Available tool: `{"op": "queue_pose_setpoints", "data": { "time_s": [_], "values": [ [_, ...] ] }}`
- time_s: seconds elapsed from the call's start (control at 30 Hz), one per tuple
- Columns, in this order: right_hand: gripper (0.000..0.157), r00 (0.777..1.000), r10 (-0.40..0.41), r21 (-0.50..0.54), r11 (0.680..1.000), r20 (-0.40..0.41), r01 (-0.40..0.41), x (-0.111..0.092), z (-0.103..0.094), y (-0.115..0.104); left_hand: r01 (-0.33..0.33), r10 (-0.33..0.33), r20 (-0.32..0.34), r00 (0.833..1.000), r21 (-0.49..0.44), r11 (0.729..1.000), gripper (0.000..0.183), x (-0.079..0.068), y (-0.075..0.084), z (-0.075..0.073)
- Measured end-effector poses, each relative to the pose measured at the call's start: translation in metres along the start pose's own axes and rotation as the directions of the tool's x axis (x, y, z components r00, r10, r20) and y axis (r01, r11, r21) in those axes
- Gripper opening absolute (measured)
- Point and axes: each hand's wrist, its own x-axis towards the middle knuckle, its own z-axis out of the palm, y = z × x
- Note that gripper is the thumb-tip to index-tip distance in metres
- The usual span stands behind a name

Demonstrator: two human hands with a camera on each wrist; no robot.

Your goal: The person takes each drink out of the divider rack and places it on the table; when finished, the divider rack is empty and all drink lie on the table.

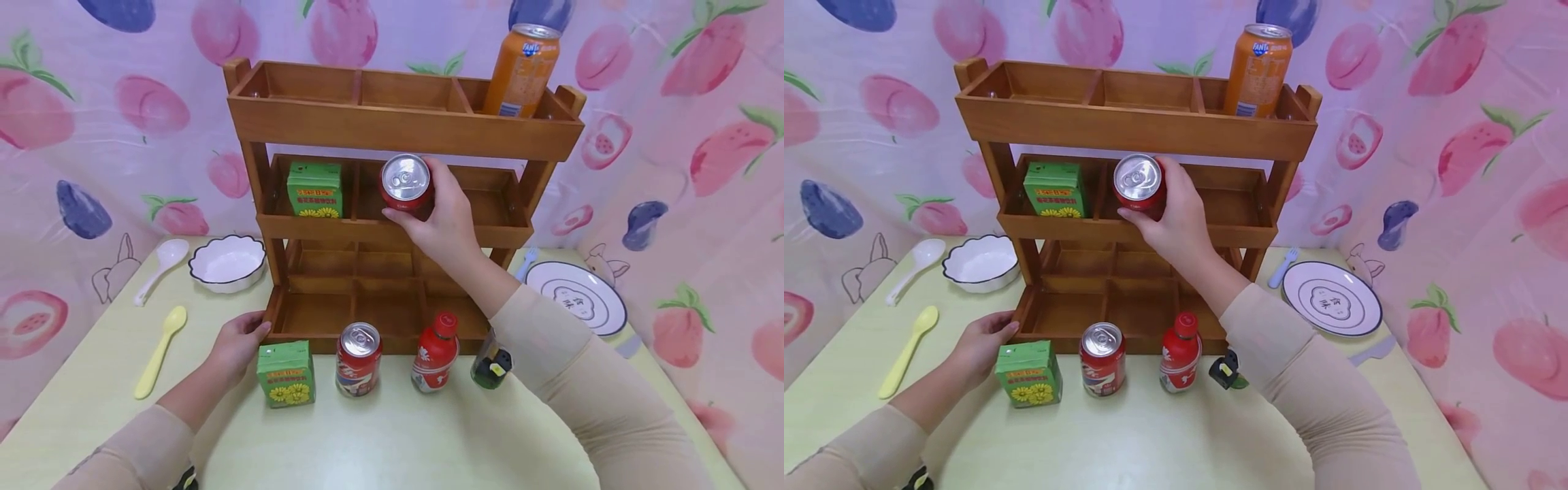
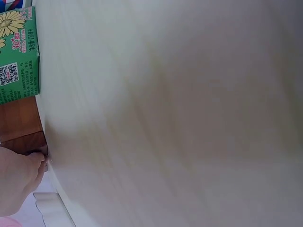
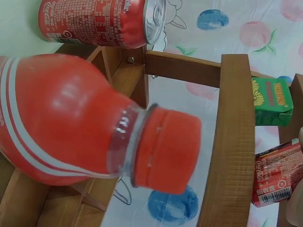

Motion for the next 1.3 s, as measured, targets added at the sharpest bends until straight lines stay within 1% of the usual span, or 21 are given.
{"op": "queue_pose_setpoints", "data": {
  "time_s": [0.1, 0.17, 0.27, 0.33, 0.37, 0.43, 0.5, 0.57, 0.6, 0.7, 0.73, 0.8, 0.83, 0.93, 1.0, 1.03, 1.07, 1.1, 1.2, 1.23, 1.3],
  "values": [
    [0.070, 1.000, -0.023, 0.056, 0.998, -0.010, 0.024, -0.002, -0.006, -0.013, -0.008, 0.008, 0.003, 1.000, 0.001, 1.000, 0.046, -0.001, 0.001, 0.000],
    [0.069, 1.000, -0.004, 0.123, 0.992, 0.002, 0.003, -0.004, -0.012, -0.029, -0.009, 0.009, 0.000, 1.000, 0.004, 1.000, 0.046, -0.001, 0.001, 0.001],
    [0.066, 0.996, 0.069, 0.230, 0.970, 0.056, -0.080, -0.012, -0.023, -0.055, -0.002, 0.002, -0.003, 1.000, 0.005, 1.000, 0.046, -0.001, 0.002, 0.001],
    [0.064, 0.985, 0.133, 0.301, 0.940, 0.109, -0.160, -0.018, -0.029, -0.071, 0.004, -0.004, -0.005, 1.000, 0.003, 1.000, 0.046, -0.001, 0.001, 0.001],
    [0.063, 0.976, 0.165, 0.335, 0.920, 0.140, -0.203, -0.022, -0.031, -0.077, 0.005, -0.005, -0.006, 1.000, 0.001, 1.000, 0.046, -0.001, 0.001, 0.001],
    [0.062, 0.954, 0.217, 0.402, 0.870, 0.208, -0.285, -0.029, -0.035, -0.088, 0.004, -0.004, -0.005, 1.000, -0.004, 1.000, 0.046, -0.001, 0.000, 0.000],
    [0.061, 0.925, 0.251, 0.460, 0.811, 0.285, -0.362, -0.038, -0.036, -0.097, -0.001, 0.001, -0.005, 1.000, -0.007, 1.000, 0.046, -0.001, -0.001, 0.000],
    [0.059, 0.890, 0.271, 0.493, 0.755, 0.367, -0.433, -0.048, -0.036, -0.103, -0.005, 0.005, -0.004, 1.000, -0.010, 1.000, 0.046, -0.001, -0.001, -0.001],
    [0.058, 0.869, 0.279, 0.500, 0.729, 0.409, -0.469, -0.053, -0.036, -0.105, -0.008, 0.008, -0.003, 1.000, -0.011, 1.000, 0.046, -0.001, -0.001, -0.001],
    [0.059, 0.809, 0.275, 0.494, 0.677, 0.519, -0.546, -0.071, -0.032, -0.111, -0.019, 0.019, -0.005, 1.000, -0.021, 1.000, 0.045, 0.001, -0.002, -0.001],
    [0.060, 0.789, 0.272, 0.482, 0.668, 0.552, -0.567, -0.077, -0.029, -0.112, -0.020, 0.020, -0.006, 1.000, -0.023, 1.000, 0.045, 0.001, -0.003, -0.001],
    [0.061, 0.758, 0.246, 0.472, 0.656, 0.604, -0.589, -0.091, -0.022, -0.111, -0.025, 0.024, -0.007, 1.000, -0.028, 0.999, 0.045, 0.002, -0.004, 0.000],
    [0.061, 0.755, 0.217, 0.476, 0.660, 0.619, -0.580, -0.099, -0.018, -0.109, -0.024, 0.024, -0.009, 1.000, -0.030, 0.999, 0.045, 0.002, -0.004, 0.000],
    [0.063, 0.714, 0.186, 0.448, 0.665, 0.676, -0.597, -0.126, -0.002, -0.097, -0.023, 0.023, -0.011, 1.000, -0.031, 0.999, 0.045, 0.002, -0.002, 0.000],
    [0.065, 0.693, 0.160, 0.442, 0.665, 0.703, -0.602, -0.144, 0.011, -0.087, -0.026, 0.025, -0.015, 1.000, -0.029, 0.999, 0.045, 0.001, -0.001, 0.000],
    [0.065, 0.685, 0.148, 0.442, 0.663, 0.713, -0.604, -0.152, 0.017, -0.083, -0.025, 0.025, -0.016, 1.000, -0.030, 0.999, 0.044, 0.001, -0.001, 0.000],
    [0.065, 0.671, 0.147, 0.436, 0.656, 0.727, -0.616, -0.159, 0.022, -0.078, -0.027, 0.026, -0.017, 1.000, -0.031, 0.999, 0.044, 0.000, 0.000, 0.000],
    [0.065, 0.667, 0.133, 0.444, 0.650, 0.733, -0.617, -0.165, 0.027, -0.075, -0.030, 0.029, -0.017, 0.999, -0.030, 0.999, 0.044, 0.000, 0.000, 0.001],
    [0.065, 0.666, 0.099, 0.474, 0.626, 0.739, -0.619, -0.179, 0.038, -0.068, -0.027, 0.026, -0.019, 0.999, -0.029, 0.999, 0.044, 0.000, -0.001, 0.000],
    [0.064, 0.662, 0.097, 0.478, 0.614, 0.743, -0.628, -0.182, 0.040, -0.067, -0.025, 0.024, -0.018, 1.000, -0.030, 0.999, 0.044, 0.001, -0.001, 0.000],
    [0.064, 0.644, 0.105, 0.464, 0.608, 0.757, -0.644, -0.187, 0.044, -0.065, -0.023, 0.023, -0.017, 1.000, -0.029, 0.999, 0.044, 0.000, -0.003, 0.001]
  ]
}}
